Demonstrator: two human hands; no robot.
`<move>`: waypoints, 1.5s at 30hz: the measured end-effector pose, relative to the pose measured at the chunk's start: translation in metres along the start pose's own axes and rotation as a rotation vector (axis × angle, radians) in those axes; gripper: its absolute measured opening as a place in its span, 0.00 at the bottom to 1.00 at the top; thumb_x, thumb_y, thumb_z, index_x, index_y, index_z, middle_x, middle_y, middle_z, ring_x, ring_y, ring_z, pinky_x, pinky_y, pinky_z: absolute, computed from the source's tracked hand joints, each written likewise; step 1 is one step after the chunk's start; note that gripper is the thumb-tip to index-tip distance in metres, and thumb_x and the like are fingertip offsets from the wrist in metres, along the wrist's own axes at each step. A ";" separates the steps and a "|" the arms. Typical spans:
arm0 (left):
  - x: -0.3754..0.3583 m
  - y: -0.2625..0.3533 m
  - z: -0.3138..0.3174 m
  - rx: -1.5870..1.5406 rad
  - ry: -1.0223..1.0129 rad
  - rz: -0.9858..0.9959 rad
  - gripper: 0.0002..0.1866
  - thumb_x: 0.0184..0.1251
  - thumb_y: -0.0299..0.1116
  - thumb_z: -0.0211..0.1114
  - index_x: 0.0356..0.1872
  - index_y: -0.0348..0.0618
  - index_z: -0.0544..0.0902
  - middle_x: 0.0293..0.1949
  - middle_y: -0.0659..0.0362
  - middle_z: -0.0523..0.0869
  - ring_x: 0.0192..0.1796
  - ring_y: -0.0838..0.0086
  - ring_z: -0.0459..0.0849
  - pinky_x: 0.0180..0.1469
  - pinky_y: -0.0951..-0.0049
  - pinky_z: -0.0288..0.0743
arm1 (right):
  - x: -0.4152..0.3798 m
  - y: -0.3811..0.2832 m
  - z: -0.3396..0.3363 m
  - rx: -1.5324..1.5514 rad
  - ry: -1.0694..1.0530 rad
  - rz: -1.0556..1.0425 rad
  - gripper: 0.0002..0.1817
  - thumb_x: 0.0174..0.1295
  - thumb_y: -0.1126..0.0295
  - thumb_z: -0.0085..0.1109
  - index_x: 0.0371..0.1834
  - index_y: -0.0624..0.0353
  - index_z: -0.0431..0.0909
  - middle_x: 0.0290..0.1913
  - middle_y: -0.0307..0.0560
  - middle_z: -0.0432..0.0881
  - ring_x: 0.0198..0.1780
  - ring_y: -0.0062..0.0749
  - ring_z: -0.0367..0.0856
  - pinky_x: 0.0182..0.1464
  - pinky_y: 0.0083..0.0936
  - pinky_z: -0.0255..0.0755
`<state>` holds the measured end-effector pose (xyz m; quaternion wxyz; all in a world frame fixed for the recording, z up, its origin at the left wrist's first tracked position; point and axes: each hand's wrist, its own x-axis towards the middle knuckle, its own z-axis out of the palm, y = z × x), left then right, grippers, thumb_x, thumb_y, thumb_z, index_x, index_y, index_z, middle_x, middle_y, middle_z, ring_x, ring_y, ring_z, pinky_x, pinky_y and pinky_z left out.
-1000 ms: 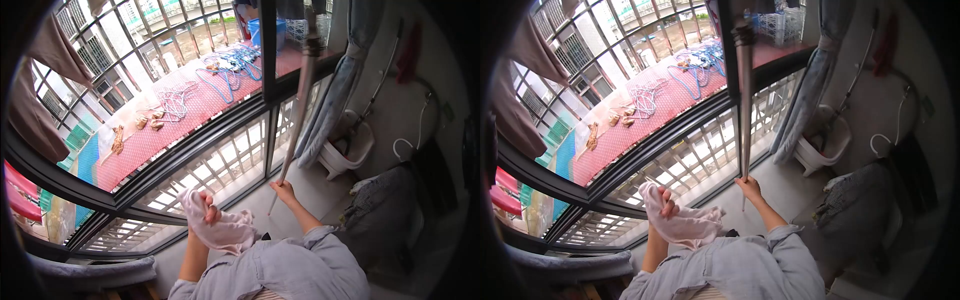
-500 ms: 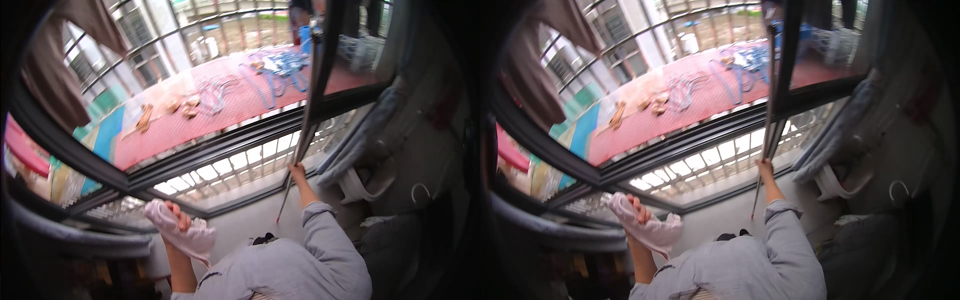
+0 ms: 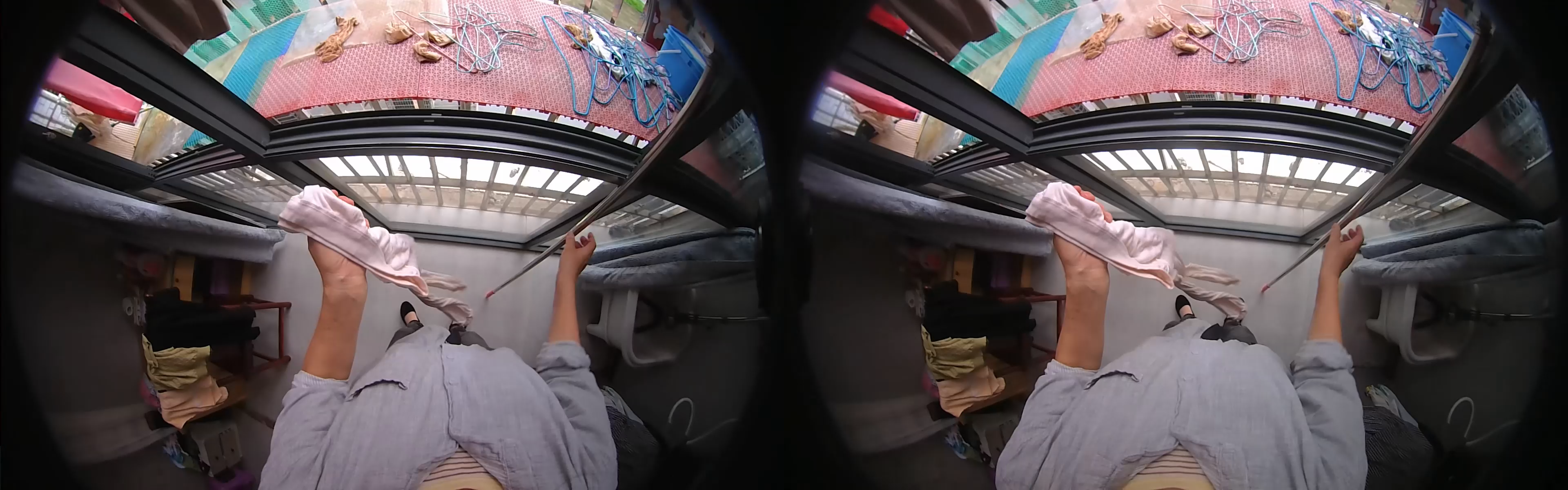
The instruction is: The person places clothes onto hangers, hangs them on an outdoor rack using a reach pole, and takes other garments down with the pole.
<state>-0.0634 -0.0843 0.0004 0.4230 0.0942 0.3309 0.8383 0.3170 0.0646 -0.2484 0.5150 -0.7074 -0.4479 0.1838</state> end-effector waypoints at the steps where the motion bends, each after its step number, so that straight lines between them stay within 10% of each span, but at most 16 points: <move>1: 0.003 -0.004 -0.001 -0.015 0.018 0.007 0.16 0.66 0.45 0.51 0.42 0.43 0.76 0.33 0.57 0.80 0.27 0.67 0.78 0.28 0.67 0.73 | -0.015 -0.022 -0.007 0.145 -0.048 0.044 0.24 0.57 0.62 0.61 0.54 0.61 0.67 0.39 0.44 0.77 0.39 0.33 0.76 0.42 0.25 0.71; 4: 0.003 -0.017 -0.004 -0.065 -0.013 -0.028 0.17 0.67 0.46 0.49 0.43 0.44 0.74 0.34 0.57 0.80 0.29 0.67 0.79 0.29 0.67 0.74 | -0.107 -0.159 -0.020 0.690 -0.770 -0.059 0.13 0.63 0.66 0.53 0.47 0.58 0.73 0.40 0.40 0.77 0.41 0.22 0.74 0.42 0.19 0.68; 7: -0.010 -0.014 0.009 0.116 -0.148 0.013 0.10 0.69 0.43 0.50 0.38 0.48 0.71 0.35 0.63 0.75 0.37 0.75 0.76 0.41 0.75 0.73 | -0.161 -0.251 -0.024 0.498 -1.340 -0.414 0.12 0.59 0.70 0.55 0.44 0.63 0.75 0.39 0.45 0.79 0.38 0.28 0.77 0.42 0.24 0.70; 11: -0.013 0.015 0.014 0.221 0.039 0.261 0.08 0.69 0.37 0.50 0.38 0.46 0.72 0.36 0.64 0.76 0.38 0.77 0.77 0.42 0.75 0.73 | -0.175 -0.260 -0.002 0.436 -1.198 -0.502 0.08 0.61 0.71 0.55 0.41 0.62 0.76 0.33 0.44 0.78 0.33 0.23 0.75 0.33 0.20 0.68; 15: -0.009 0.056 -0.036 0.333 0.140 0.322 0.11 0.66 0.33 0.52 0.45 0.41 0.71 0.39 0.61 0.78 0.41 0.77 0.77 0.47 0.76 0.73 | -0.139 -0.282 0.002 0.613 -1.206 0.088 0.13 0.65 0.61 0.52 0.37 0.59 0.79 0.25 0.32 0.75 0.27 0.12 0.70 0.27 0.10 0.64; 20: -0.017 0.094 -0.108 0.569 -0.073 0.057 0.19 0.64 0.34 0.54 0.55 0.40 0.68 0.46 0.56 0.78 0.45 0.75 0.78 0.47 0.80 0.71 | -0.152 -0.344 0.014 0.774 -1.293 0.106 0.09 0.63 0.67 0.52 0.33 0.60 0.79 0.24 0.29 0.72 0.24 0.10 0.64 0.25 0.10 0.57; 26: -0.037 0.075 -0.098 0.791 -0.281 0.240 0.23 0.65 0.38 0.58 0.58 0.38 0.68 0.47 0.55 0.79 0.45 0.71 0.79 0.47 0.77 0.72 | -0.233 -0.387 0.048 0.459 -1.425 -0.582 0.11 0.54 0.68 0.57 0.23 0.67 0.75 0.20 0.45 0.72 0.23 0.23 0.68 0.25 0.21 0.62; 32: -0.026 0.097 -0.127 1.101 -0.315 0.508 0.12 0.67 0.31 0.56 0.47 0.37 0.77 0.39 0.58 0.81 0.43 0.76 0.78 0.43 0.75 0.71 | -0.238 -0.423 0.055 0.507 -1.437 -0.619 0.10 0.55 0.70 0.57 0.24 0.69 0.77 0.20 0.39 0.69 0.24 0.19 0.66 0.25 0.19 0.58; 35: -0.024 0.107 -0.168 0.675 -0.281 -0.083 0.14 0.68 0.36 0.55 0.47 0.37 0.78 0.39 0.63 0.80 0.42 0.81 0.76 0.42 0.78 0.71 | -0.238 -0.435 0.057 0.514 -1.409 -0.668 0.10 0.54 0.70 0.54 0.25 0.69 0.77 0.21 0.42 0.70 0.23 0.22 0.67 0.25 0.21 0.61; 45: -0.028 0.147 -0.191 0.522 -0.246 -0.384 0.25 0.64 0.50 0.59 0.47 0.34 0.77 0.37 0.62 0.80 0.39 0.82 0.77 0.41 0.82 0.71 | -0.251 -0.417 0.093 0.486 -1.406 -0.506 0.11 0.59 0.68 0.53 0.29 0.63 0.81 0.27 0.41 0.75 0.29 0.23 0.72 0.32 0.20 0.66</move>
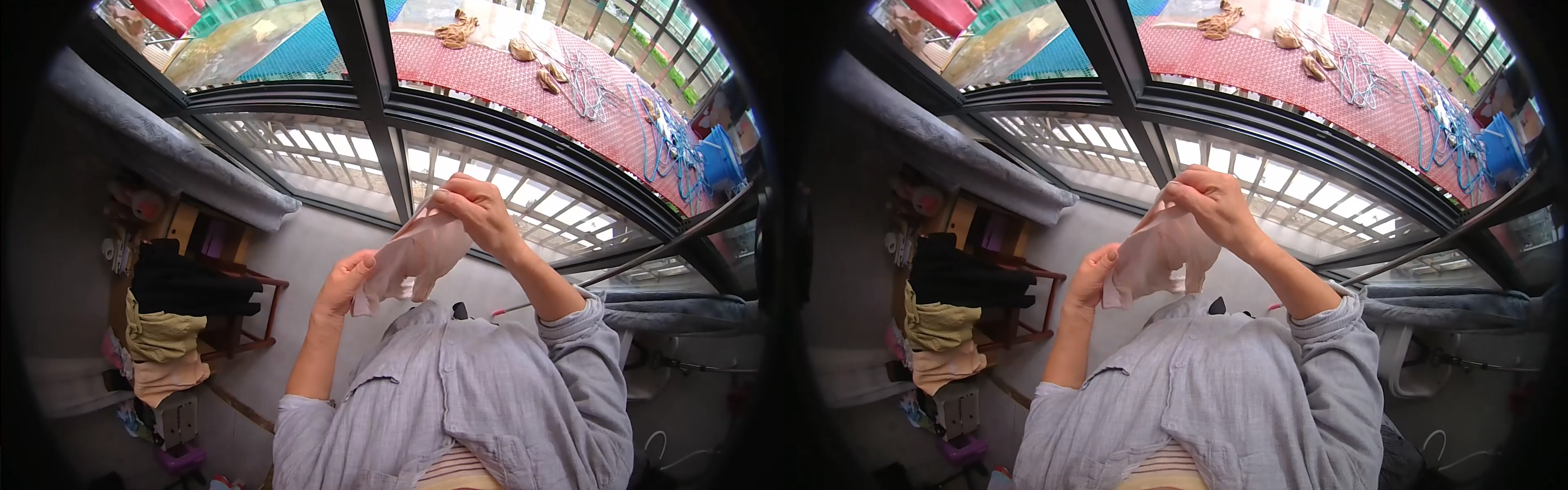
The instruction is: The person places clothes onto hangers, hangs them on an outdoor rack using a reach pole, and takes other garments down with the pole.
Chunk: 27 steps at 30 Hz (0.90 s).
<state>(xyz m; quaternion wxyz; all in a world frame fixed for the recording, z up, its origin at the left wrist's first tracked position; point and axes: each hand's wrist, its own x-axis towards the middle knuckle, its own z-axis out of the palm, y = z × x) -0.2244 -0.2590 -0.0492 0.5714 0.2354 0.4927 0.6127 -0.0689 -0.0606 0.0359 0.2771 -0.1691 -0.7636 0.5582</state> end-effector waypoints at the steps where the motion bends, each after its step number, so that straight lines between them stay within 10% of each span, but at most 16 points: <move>1: 0.000 0.006 0.002 0.025 0.000 0.040 0.24 0.64 0.49 0.58 0.46 0.34 0.77 0.36 0.63 0.80 0.39 0.82 0.77 0.40 0.82 0.71 | 0.001 -0.002 0.003 -0.018 -0.016 0.024 0.11 0.60 0.67 0.54 0.30 0.63 0.81 0.28 0.43 0.76 0.30 0.26 0.74 0.33 0.21 0.68; 9: 0.025 0.004 0.030 0.190 0.222 0.205 0.12 0.66 0.40 0.57 0.35 0.39 0.77 0.27 0.63 0.81 0.28 0.80 0.78 0.29 0.75 0.70 | 0.002 -0.010 0.040 -0.185 -0.068 -0.207 0.06 0.59 0.72 0.55 0.32 0.64 0.79 0.27 0.46 0.77 0.30 0.33 0.78 0.32 0.23 0.71; 16: 0.044 -0.019 0.048 1.208 0.678 0.761 0.09 0.56 0.34 0.62 0.31 0.42 0.73 0.30 0.54 0.78 0.32 0.60 0.79 0.29 0.65 0.71 | -0.011 -0.009 0.050 -0.181 -0.015 -0.239 0.05 0.59 0.72 0.55 0.30 0.63 0.77 0.27 0.46 0.74 0.28 0.36 0.76 0.30 0.27 0.70; 20: 0.065 -0.073 -0.019 1.136 0.783 0.546 0.10 0.53 0.35 0.64 0.33 0.44 0.75 0.27 0.56 0.79 0.28 0.61 0.79 0.27 0.64 0.71 | -0.009 -0.018 0.037 -0.288 0.003 -0.369 0.03 0.54 0.75 0.57 0.30 0.62 0.76 0.27 0.47 0.74 0.28 0.37 0.76 0.30 0.28 0.69; 23: 0.040 -0.046 -0.068 0.481 0.525 -0.090 0.11 0.50 0.27 0.60 0.37 0.45 0.81 0.23 0.64 0.80 0.21 0.80 0.76 0.19 0.77 0.67 | 0.000 0.013 0.012 -0.434 0.071 -0.279 0.04 0.53 0.76 0.57 0.32 0.61 0.77 0.28 0.47 0.76 0.29 0.38 0.77 0.31 0.27 0.71; 27: 0.020 0.004 -0.118 0.403 0.452 0.147 0.22 0.41 0.17 0.43 0.37 0.38 0.81 0.27 0.62 0.80 0.26 0.82 0.76 0.26 0.84 0.68 | 0.005 0.045 -0.013 -0.855 -0.223 -0.389 0.05 0.53 0.73 0.56 0.33 0.60 0.76 0.33 0.49 0.74 0.38 0.40 0.76 0.35 0.30 0.75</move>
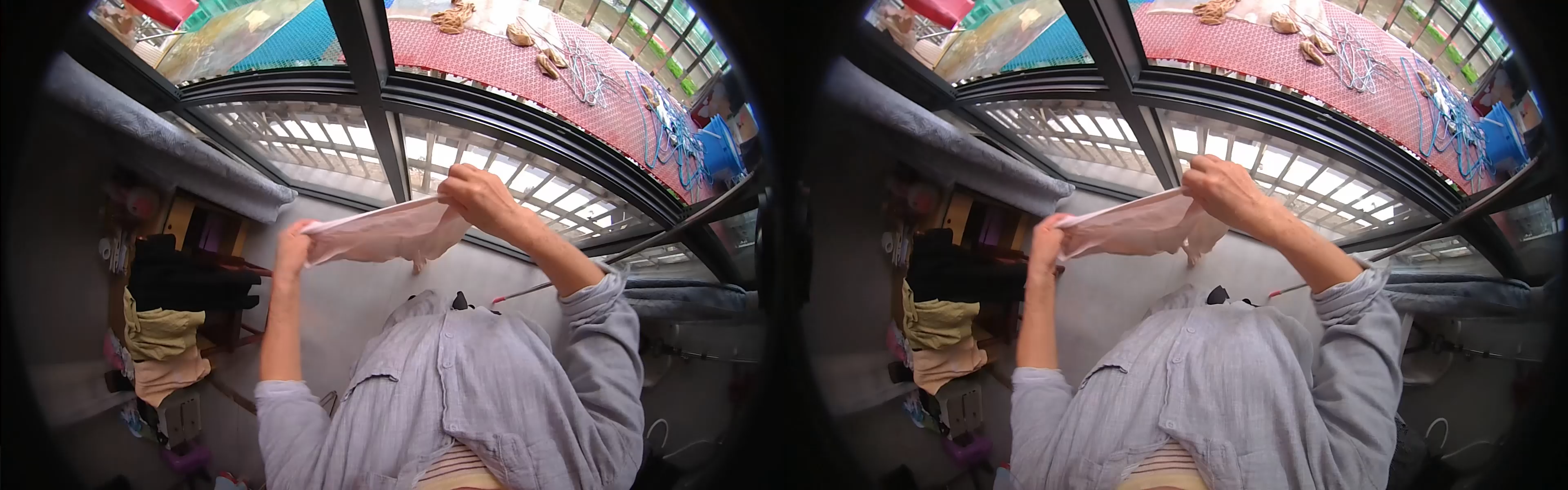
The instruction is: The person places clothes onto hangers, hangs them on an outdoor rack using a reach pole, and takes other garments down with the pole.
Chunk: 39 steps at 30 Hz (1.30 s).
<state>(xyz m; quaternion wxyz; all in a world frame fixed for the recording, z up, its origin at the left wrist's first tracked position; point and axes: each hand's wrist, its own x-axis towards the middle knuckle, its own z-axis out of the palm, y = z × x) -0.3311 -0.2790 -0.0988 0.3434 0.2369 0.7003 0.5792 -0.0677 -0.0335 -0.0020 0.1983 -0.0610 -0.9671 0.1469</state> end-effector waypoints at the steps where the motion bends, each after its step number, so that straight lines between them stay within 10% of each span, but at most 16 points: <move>1: -0.004 0.027 -0.005 0.130 0.039 0.054 0.21 0.41 0.16 0.44 0.36 0.36 0.82 0.27 0.62 0.80 0.28 0.80 0.77 0.30 0.82 0.70 | 0.000 0.004 0.005 -0.080 -0.068 -0.041 0.06 0.53 0.73 0.56 0.33 0.61 0.76 0.34 0.49 0.73 0.40 0.40 0.75 0.36 0.30 0.75; 4: -0.017 0.127 -0.001 0.480 0.277 0.278 0.18 0.46 0.16 0.47 0.36 0.38 0.81 0.26 0.62 0.80 0.33 0.79 0.76 0.39 0.78 0.71 | 0.029 0.012 -0.008 -0.270 -0.008 -0.064 0.07 0.53 0.75 0.53 0.36 0.60 0.75 0.34 0.47 0.70 0.39 0.37 0.72 0.36 0.29 0.75; 9: -0.090 0.246 0.039 0.562 0.868 1.518 0.13 0.54 0.29 0.57 0.41 0.36 0.79 0.41 0.53 0.81 0.40 0.65 0.79 0.47 0.68 0.72 | 0.098 -0.056 -0.107 -0.263 1.069 -0.366 0.13 0.47 0.71 0.58 0.39 0.49 0.79 0.41 0.40 0.77 0.44 0.38 0.76 0.45 0.32 0.70; 10: -0.085 0.220 0.044 0.553 0.870 1.527 0.13 0.55 0.30 0.57 0.41 0.37 0.79 0.41 0.54 0.81 0.40 0.65 0.79 0.47 0.68 0.72 | 0.097 -0.069 -0.100 -0.210 1.162 -0.412 0.14 0.46 0.70 0.58 0.40 0.48 0.80 0.43 0.40 0.77 0.48 0.39 0.75 0.48 0.35 0.69; 12: -0.046 0.106 0.059 0.687 0.648 1.131 0.12 0.55 0.33 0.56 0.40 0.40 0.79 0.40 0.55 0.81 0.40 0.66 0.79 0.46 0.67 0.73 | 0.085 -0.077 -0.052 0.048 1.101 -0.518 0.14 0.47 0.71 0.56 0.39 0.49 0.80 0.43 0.41 0.76 0.54 0.42 0.72 0.54 0.42 0.65; 15: -0.068 -0.146 0.016 1.045 -0.187 -0.159 0.12 0.57 0.36 0.56 0.39 0.43 0.78 0.39 0.56 0.82 0.40 0.66 0.80 0.45 0.65 0.74 | -0.009 -0.039 0.162 0.471 -0.077 0.140 0.28 0.52 0.74 0.56 0.60 0.59 0.66 0.58 0.57 0.66 0.62 0.50 0.63 0.64 0.33 0.59; 18: -0.163 -0.207 -0.052 0.272 -0.103 -0.634 0.11 0.58 0.40 0.55 0.37 0.47 0.77 0.38 0.58 0.82 0.40 0.67 0.80 0.44 0.64 0.74 | -0.075 -0.034 0.156 0.477 -0.692 0.016 0.15 0.52 0.71 0.51 0.45 0.59 0.74 0.43 0.59 0.75 0.48 0.52 0.73 0.48 0.39 0.67; 21: -0.123 -0.096 -0.112 -0.337 0.328 -0.536 0.15 0.59 0.43 0.56 0.41 0.45 0.75 0.39 0.60 0.79 0.36 0.67 0.77 0.39 0.64 0.74 | -0.001 -0.062 0.074 0.787 -0.497 0.183 0.08 0.54 0.68 0.50 0.34 0.56 0.76 0.30 0.57 0.78 0.37 0.50 0.77 0.42 0.40 0.68; 23: -0.097 0.065 -0.039 -0.402 0.305 0.007 0.12 0.62 0.41 0.51 0.38 0.44 0.73 0.31 0.61 0.77 0.32 0.70 0.78 0.37 0.70 0.73 | 0.036 -0.079 0.021 0.883 -0.326 0.150 0.10 0.54 0.66 0.51 0.36 0.58 0.75 0.29 0.55 0.78 0.35 0.50 0.77 0.39 0.41 0.68; 25: -0.081 0.121 -0.013 -0.322 0.142 0.119 0.12 0.63 0.40 0.50 0.34 0.41 0.72 0.26 0.61 0.74 0.31 0.74 0.75 0.35 0.73 0.70 | 0.041 -0.079 -0.001 0.839 -0.299 0.079 0.15 0.56 0.61 0.52 0.41 0.59 0.75 0.33 0.54 0.79 0.39 0.49 0.77 0.41 0.39 0.69; 29: -0.057 0.118 0.016 -0.271 -0.044 0.006 0.10 0.61 0.37 0.51 0.26 0.43 0.72 0.23 0.64 0.71 0.27 0.80 0.70 0.33 0.81 0.64 | -0.004 -0.022 -0.022 0.550 -0.038 0.095 0.23 0.58 0.53 0.55 0.50 0.57 0.73 0.42 0.50 0.78 0.46 0.42 0.76 0.44 0.34 0.72; 31: -0.058 0.139 0.035 -0.154 -0.041 0.026 0.10 0.61 0.37 0.50 0.26 0.42 0.72 0.21 0.64 0.70 0.25 0.81 0.69 0.29 0.83 0.63 | -0.030 0.038 -0.049 0.526 0.192 0.517 0.15 0.57 0.64 0.59 0.45 0.58 0.76 0.37 0.47 0.81 0.40 0.38 0.80 0.43 0.30 0.74; 32: -0.054 0.143 0.039 -0.048 -0.075 0.089 0.11 0.60 0.37 0.49 0.27 0.41 0.72 0.20 0.63 0.71 0.24 0.82 0.68 0.27 0.84 0.62 | -0.047 0.087 -0.067 0.291 0.501 0.327 0.11 0.56 0.66 0.59 0.40 0.59 0.78 0.35 0.46 0.81 0.36 0.36 0.80 0.40 0.28 0.74; 36: -0.044 0.163 0.080 -0.019 -0.215 0.170 0.09 0.60 0.34 0.49 0.27 0.40 0.72 0.24 0.61 0.74 0.27 0.79 0.74 0.25 0.82 0.64 | -0.122 0.242 -0.163 -0.140 0.812 0.963 0.14 0.54 0.61 0.57 0.34 0.61 0.81 0.34 0.55 0.81 0.39 0.46 0.80 0.42 0.36 0.72; 39: -0.037 0.181 0.100 0.041 -0.190 0.112 0.14 0.56 0.26 0.48 0.43 0.37 0.76 0.34 0.54 0.81 0.38 0.69 0.79 0.44 0.74 0.72 | -0.183 0.339 -0.195 -0.459 0.864 1.387 0.15 0.51 0.62 0.55 0.34 0.62 0.80 0.40 0.63 0.79 0.45 0.52 0.78 0.48 0.38 0.71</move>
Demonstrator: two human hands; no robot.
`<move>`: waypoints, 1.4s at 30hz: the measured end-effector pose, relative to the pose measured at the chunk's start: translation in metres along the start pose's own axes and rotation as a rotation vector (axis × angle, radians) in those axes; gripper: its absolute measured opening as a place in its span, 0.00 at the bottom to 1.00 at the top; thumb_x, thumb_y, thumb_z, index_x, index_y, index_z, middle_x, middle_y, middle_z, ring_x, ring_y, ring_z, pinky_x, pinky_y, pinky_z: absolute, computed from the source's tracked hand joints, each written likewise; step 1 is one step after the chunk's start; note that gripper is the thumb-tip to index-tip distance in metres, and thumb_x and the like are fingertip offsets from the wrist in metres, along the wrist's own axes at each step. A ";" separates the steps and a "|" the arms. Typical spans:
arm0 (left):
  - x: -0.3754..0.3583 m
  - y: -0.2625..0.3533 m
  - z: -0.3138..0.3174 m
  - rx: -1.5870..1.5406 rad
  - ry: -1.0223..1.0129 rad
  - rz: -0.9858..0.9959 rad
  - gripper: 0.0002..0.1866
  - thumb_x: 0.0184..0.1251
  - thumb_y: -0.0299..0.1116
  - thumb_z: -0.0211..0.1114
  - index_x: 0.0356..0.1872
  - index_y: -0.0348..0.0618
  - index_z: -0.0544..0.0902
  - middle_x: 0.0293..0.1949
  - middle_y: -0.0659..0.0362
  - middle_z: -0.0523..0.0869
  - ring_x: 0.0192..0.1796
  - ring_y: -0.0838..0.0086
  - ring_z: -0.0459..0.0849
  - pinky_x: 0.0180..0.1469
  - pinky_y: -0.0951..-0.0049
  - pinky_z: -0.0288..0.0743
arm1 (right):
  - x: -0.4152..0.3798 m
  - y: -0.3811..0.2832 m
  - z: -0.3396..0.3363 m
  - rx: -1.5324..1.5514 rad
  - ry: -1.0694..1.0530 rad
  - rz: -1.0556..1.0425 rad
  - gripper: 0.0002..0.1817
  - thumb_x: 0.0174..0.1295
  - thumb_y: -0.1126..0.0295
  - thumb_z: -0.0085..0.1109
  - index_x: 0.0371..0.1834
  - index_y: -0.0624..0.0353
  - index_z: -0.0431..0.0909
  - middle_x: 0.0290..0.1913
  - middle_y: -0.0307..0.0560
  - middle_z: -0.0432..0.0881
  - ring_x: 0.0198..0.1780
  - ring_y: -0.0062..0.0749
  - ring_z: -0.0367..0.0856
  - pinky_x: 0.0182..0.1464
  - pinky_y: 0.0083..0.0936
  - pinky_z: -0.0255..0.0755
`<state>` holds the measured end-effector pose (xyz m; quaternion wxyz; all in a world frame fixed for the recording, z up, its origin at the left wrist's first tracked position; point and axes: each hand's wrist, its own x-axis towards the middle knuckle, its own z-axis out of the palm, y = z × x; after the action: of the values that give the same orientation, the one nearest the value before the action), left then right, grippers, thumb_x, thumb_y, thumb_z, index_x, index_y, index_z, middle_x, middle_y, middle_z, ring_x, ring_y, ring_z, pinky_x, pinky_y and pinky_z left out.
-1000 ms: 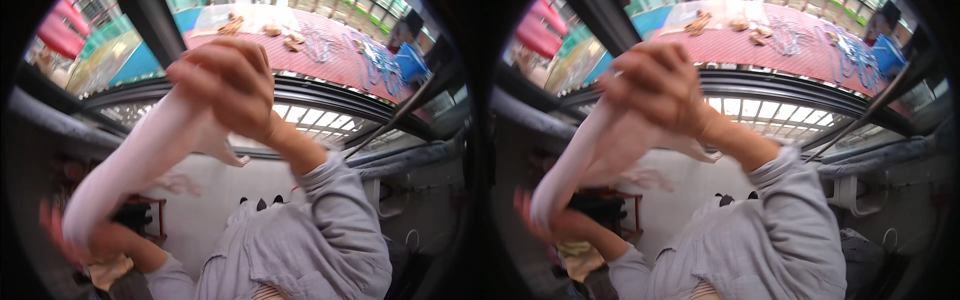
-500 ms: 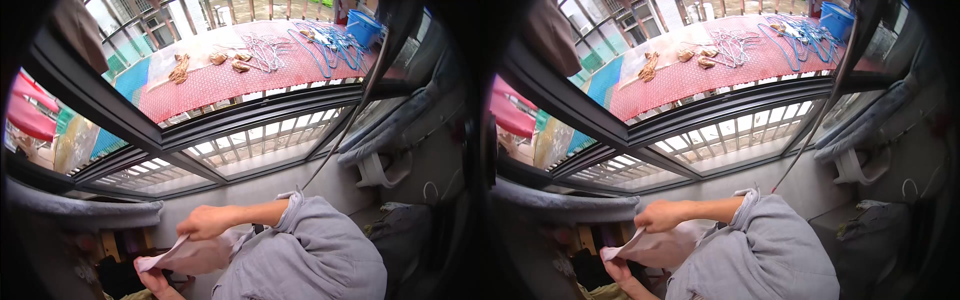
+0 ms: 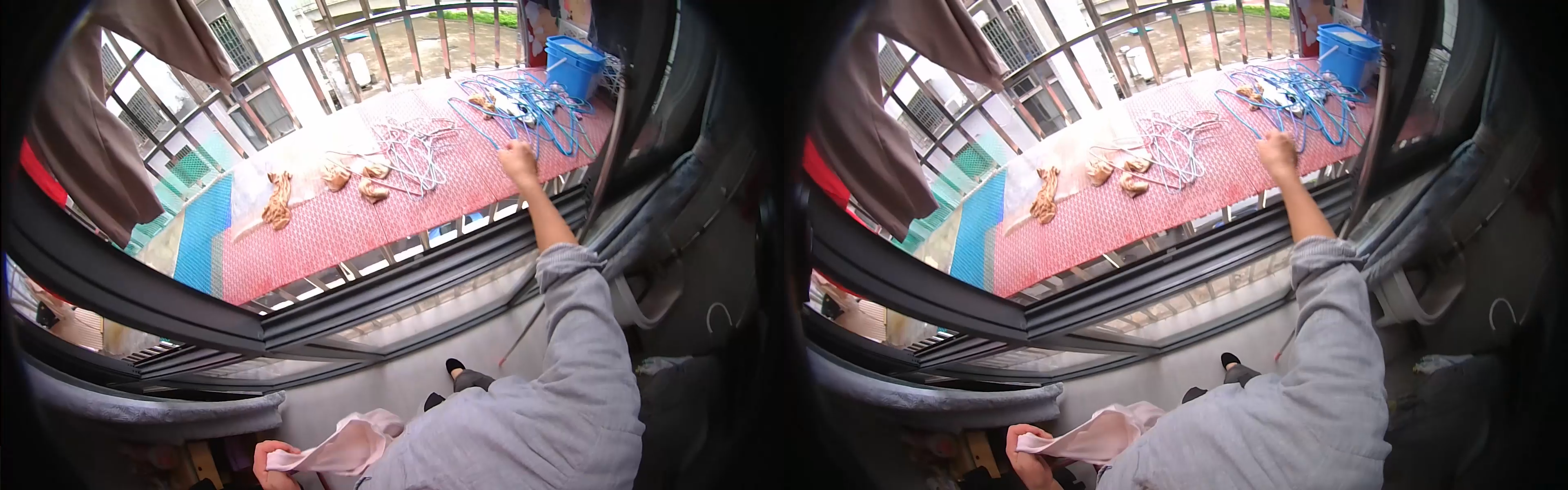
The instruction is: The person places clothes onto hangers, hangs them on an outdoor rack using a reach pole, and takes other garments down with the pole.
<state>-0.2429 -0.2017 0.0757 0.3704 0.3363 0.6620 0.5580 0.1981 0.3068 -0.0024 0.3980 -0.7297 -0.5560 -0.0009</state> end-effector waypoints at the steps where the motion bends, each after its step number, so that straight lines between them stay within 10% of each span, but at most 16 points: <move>1: 0.004 0.017 0.020 0.057 0.070 -0.018 0.15 0.53 0.20 0.44 0.39 0.35 0.77 0.34 0.55 0.81 0.38 0.71 0.79 0.44 0.77 0.72 | 0.017 0.013 0.002 -0.220 -0.076 0.054 0.17 0.52 0.63 0.52 0.40 0.62 0.79 0.43 0.61 0.79 0.48 0.54 0.76 0.52 0.39 0.70; 6: 0.030 0.012 0.030 0.630 0.325 0.340 0.18 0.49 0.16 0.42 0.38 0.35 0.79 0.38 0.54 0.79 0.42 0.69 0.77 0.49 0.73 0.70 | 0.046 0.034 0.014 -0.374 -0.256 0.243 0.17 0.55 0.66 0.48 0.47 0.59 0.73 0.48 0.57 0.79 0.50 0.56 0.77 0.50 0.46 0.70; 8: 0.038 -0.029 0.009 0.426 0.534 0.186 0.04 0.60 0.28 0.51 0.32 0.41 0.73 0.30 0.60 0.76 0.34 0.75 0.77 0.30 0.77 0.73 | 0.052 0.038 0.019 -0.358 -0.233 0.222 0.16 0.55 0.66 0.47 0.47 0.57 0.73 0.45 0.58 0.79 0.48 0.56 0.77 0.48 0.46 0.71; 12: 0.050 -0.025 0.006 -0.199 0.548 -0.184 0.09 0.62 0.27 0.53 0.44 0.42 0.71 0.40 0.57 0.77 0.42 0.68 0.78 0.45 0.62 0.77 | 0.061 0.034 0.021 -0.137 -0.103 0.180 0.15 0.56 0.64 0.46 0.45 0.55 0.73 0.42 0.60 0.79 0.46 0.57 0.77 0.43 0.45 0.70; 16: 0.084 -0.022 0.006 -0.145 0.603 -0.028 0.07 0.59 0.29 0.55 0.35 0.37 0.75 0.35 0.58 0.78 0.39 0.73 0.78 0.42 0.73 0.74 | 0.060 0.017 0.010 0.106 -0.006 -0.047 0.13 0.57 0.66 0.44 0.43 0.57 0.72 0.39 0.60 0.78 0.41 0.56 0.77 0.43 0.43 0.69; 19: 0.106 -0.035 -0.028 -0.221 0.519 -0.183 0.06 0.55 0.31 0.55 0.29 0.41 0.77 0.31 0.61 0.78 0.35 0.74 0.78 0.39 0.73 0.73 | 0.041 -0.006 -0.021 0.411 0.227 -0.316 0.14 0.60 0.73 0.46 0.47 0.66 0.71 0.42 0.51 0.76 0.48 0.37 0.73 0.55 0.28 0.63; 20: 0.112 -0.031 -0.029 -0.246 0.536 -0.216 0.07 0.55 0.31 0.55 0.29 0.40 0.78 0.31 0.60 0.79 0.35 0.74 0.78 0.39 0.73 0.73 | 0.031 -0.011 -0.032 0.439 0.319 -0.415 0.15 0.60 0.75 0.48 0.51 0.63 0.69 0.37 0.46 0.76 0.38 0.31 0.75 0.44 0.24 0.70; 23: 0.124 -0.027 -0.054 -0.368 0.396 -0.400 0.10 0.54 0.29 0.54 0.34 0.34 0.79 0.35 0.54 0.82 0.40 0.65 0.81 0.47 0.67 0.76 | 0.006 -0.037 -0.079 0.959 0.033 -0.375 0.25 0.60 0.80 0.50 0.62 0.57 0.61 0.33 0.41 0.74 0.24 0.17 0.69 0.25 0.14 0.67; 26: 0.126 -0.013 -0.068 -0.421 0.254 -0.437 0.08 0.55 0.27 0.54 0.33 0.34 0.78 0.35 0.55 0.81 0.39 0.69 0.82 0.44 0.72 0.76 | 0.006 -0.064 -0.136 1.054 0.071 -0.139 0.14 0.61 0.59 0.57 0.34 0.61 0.80 0.18 0.36 0.71 0.19 0.17 0.67 0.22 0.12 0.60; 30: 0.118 -0.020 -0.090 -0.427 0.125 -0.255 0.08 0.61 0.26 0.55 0.38 0.35 0.78 0.38 0.57 0.82 0.41 0.74 0.81 0.45 0.75 0.76 | -0.093 -0.163 -0.232 0.905 -0.121 -0.204 0.39 0.53 0.55 0.63 0.65 0.56 0.56 0.48 0.53 0.72 0.38 0.33 0.76 0.25 0.11 0.70; 33: 0.104 -0.030 -0.105 -0.435 0.092 -0.198 0.11 0.65 0.29 0.56 0.46 0.37 0.78 0.41 0.59 0.81 0.42 0.77 0.80 0.45 0.78 0.74 | -0.098 -0.115 -0.224 0.959 -0.315 -0.520 0.16 0.62 0.54 0.51 0.35 0.56 0.66 0.26 0.41 0.68 0.22 0.21 0.64 0.18 0.15 0.53; 36: 0.091 -0.045 -0.122 -0.413 0.039 -0.150 0.13 0.65 0.29 0.56 0.48 0.36 0.77 0.42 0.60 0.81 0.43 0.79 0.79 0.45 0.79 0.73 | -0.178 -0.130 -0.205 1.045 -0.404 -0.357 0.22 0.66 0.51 0.45 0.19 0.54 0.70 0.13 0.30 0.58 0.12 0.11 0.50 0.14 0.14 0.37; 38: 0.082 -0.049 -0.132 -0.390 0.000 -0.166 0.14 0.65 0.30 0.56 0.50 0.36 0.77 0.42 0.61 0.81 0.44 0.80 0.78 0.45 0.80 0.72 | -0.260 -0.161 -0.197 0.988 -0.576 -0.436 0.16 0.67 0.60 0.47 0.44 0.62 0.76 0.16 0.29 0.64 0.14 0.08 0.53 0.16 0.10 0.43; 42: 0.067 -0.046 -0.148 -0.345 -0.080 -0.108 0.16 0.66 0.32 0.56 0.52 0.36 0.76 0.41 0.61 0.81 0.42 0.81 0.78 0.44 0.81 0.72 | -0.384 -0.250 -0.197 0.640 -0.870 -0.812 0.03 0.58 0.73 0.60 0.30 0.60 0.78 0.17 0.36 0.73 0.15 0.16 0.65 0.18 0.15 0.57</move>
<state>-0.4063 -0.2237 0.0373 0.4782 0.2537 0.5584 0.6286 -0.0646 -0.1030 0.1067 0.3025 -0.2427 -0.8687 0.3082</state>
